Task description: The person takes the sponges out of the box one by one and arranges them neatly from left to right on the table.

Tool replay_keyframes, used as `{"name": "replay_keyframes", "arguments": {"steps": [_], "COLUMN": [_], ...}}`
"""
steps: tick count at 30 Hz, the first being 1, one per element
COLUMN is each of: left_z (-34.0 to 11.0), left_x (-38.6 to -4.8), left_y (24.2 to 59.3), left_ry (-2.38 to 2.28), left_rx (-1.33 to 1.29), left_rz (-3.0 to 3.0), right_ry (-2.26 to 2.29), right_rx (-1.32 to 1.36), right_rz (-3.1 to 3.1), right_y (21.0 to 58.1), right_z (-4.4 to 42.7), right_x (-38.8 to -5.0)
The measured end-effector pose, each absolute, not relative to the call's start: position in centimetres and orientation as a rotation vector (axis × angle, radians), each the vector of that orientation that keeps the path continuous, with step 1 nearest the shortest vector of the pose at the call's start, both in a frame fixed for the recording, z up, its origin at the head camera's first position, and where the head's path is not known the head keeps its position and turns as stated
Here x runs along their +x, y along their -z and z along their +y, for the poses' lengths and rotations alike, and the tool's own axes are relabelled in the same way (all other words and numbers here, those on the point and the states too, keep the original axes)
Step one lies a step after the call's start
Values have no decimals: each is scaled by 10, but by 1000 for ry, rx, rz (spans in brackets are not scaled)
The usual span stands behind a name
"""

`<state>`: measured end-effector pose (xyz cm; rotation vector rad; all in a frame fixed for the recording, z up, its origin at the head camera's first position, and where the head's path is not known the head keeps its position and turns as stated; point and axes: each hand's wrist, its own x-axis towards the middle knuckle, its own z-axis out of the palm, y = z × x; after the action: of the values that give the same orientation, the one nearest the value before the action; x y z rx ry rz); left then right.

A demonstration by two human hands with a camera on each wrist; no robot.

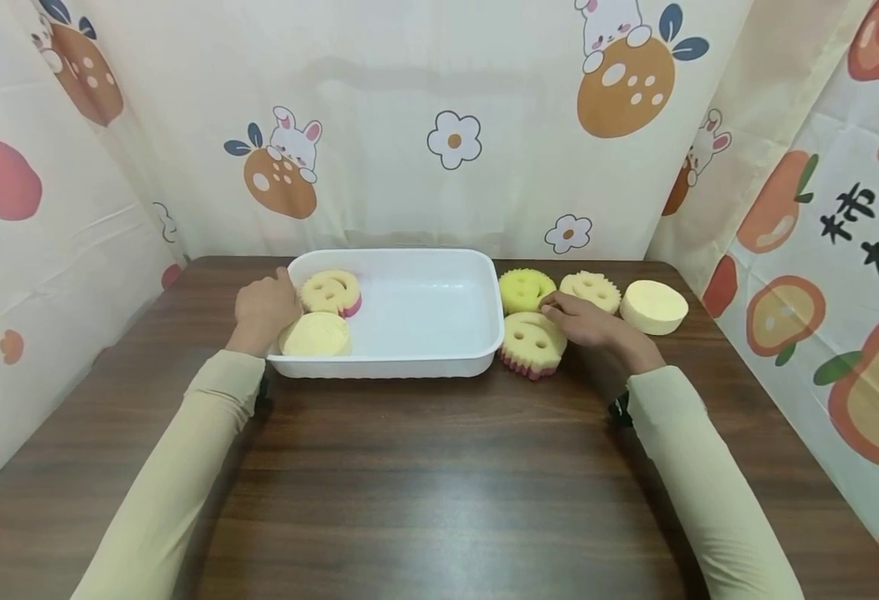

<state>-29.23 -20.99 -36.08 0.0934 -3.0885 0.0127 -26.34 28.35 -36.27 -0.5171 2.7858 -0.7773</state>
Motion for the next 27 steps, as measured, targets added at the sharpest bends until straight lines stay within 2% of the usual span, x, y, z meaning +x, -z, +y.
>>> {"name": "replay_keyframes", "arguments": {"steps": [27], "left_z": [-210], "left_x": [-293], "left_y": [361], "left_ry": [-14], "left_rx": [100], "left_rz": [-3092], "right_ry": [713], "right_rx": [-530], "right_rz": [2872], "right_y": [348], "right_z": [272], "right_x": [-271]}}
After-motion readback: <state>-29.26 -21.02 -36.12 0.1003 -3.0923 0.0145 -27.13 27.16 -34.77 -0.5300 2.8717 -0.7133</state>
